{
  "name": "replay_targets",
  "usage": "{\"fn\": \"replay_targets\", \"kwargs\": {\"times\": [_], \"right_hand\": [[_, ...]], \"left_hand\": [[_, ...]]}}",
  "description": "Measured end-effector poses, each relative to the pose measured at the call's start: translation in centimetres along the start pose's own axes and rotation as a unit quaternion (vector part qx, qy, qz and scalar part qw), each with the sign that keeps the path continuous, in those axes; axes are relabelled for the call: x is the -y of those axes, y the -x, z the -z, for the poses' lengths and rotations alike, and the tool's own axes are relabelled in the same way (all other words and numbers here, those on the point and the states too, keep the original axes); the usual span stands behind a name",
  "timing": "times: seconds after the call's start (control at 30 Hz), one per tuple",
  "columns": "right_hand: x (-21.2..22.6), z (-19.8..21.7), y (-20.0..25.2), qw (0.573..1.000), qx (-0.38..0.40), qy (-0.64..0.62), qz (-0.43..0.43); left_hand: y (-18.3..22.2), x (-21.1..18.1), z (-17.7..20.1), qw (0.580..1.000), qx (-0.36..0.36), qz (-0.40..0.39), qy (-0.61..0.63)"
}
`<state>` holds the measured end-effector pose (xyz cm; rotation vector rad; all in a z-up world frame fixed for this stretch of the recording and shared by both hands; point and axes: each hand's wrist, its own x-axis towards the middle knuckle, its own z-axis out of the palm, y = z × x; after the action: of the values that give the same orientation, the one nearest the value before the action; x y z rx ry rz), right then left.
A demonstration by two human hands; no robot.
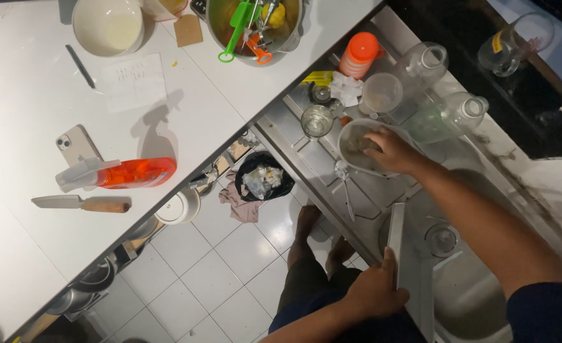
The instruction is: Picking up small red pastries and placing them on a baking sheet, followed by washing a metal tray in a sink.
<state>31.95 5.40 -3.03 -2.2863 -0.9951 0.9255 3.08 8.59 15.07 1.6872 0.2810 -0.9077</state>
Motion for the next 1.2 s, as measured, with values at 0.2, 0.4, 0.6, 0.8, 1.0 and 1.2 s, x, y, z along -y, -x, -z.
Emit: {"fn": "replay_targets", "kwargs": {"times": [0.2,0.4,0.6,0.8,1.0,1.2], "right_hand": [[0.6,-0.5,0.8,0.84,-0.246,0.43,0.223],[1.0,-0.5,-0.2,0.74,-0.324,0.516,0.285],[-0.9,-1.6,-1.1,0.749,-0.203,0.543,0.32],[-3.6,-4.1,-3.3,0.898,-0.087,0.33,0.277],[-4.2,-5.0,-5.3,0.789,-0.18,0.42,0.411],[-2.5,-3.8,-4.8,0.88,0.046,0.417,0.222]], "left_hand": [[-0.3,-0.1,0.1,0.999,0.037,0.03,0.0],[-0.8,0.2,-0.1,0.999,0.025,0.016,-0.015],[-0.2,-0.7,1.5,0.997,0.063,0.022,0.033],[-0.7,-0.6,1.0,0.999,0.033,0.021,0.013],[-0.5,-1.0,1.7,0.999,0.044,0.011,0.007],[-0.7,-0.6,1.2,0.999,0.043,0.017,0.005]]}}
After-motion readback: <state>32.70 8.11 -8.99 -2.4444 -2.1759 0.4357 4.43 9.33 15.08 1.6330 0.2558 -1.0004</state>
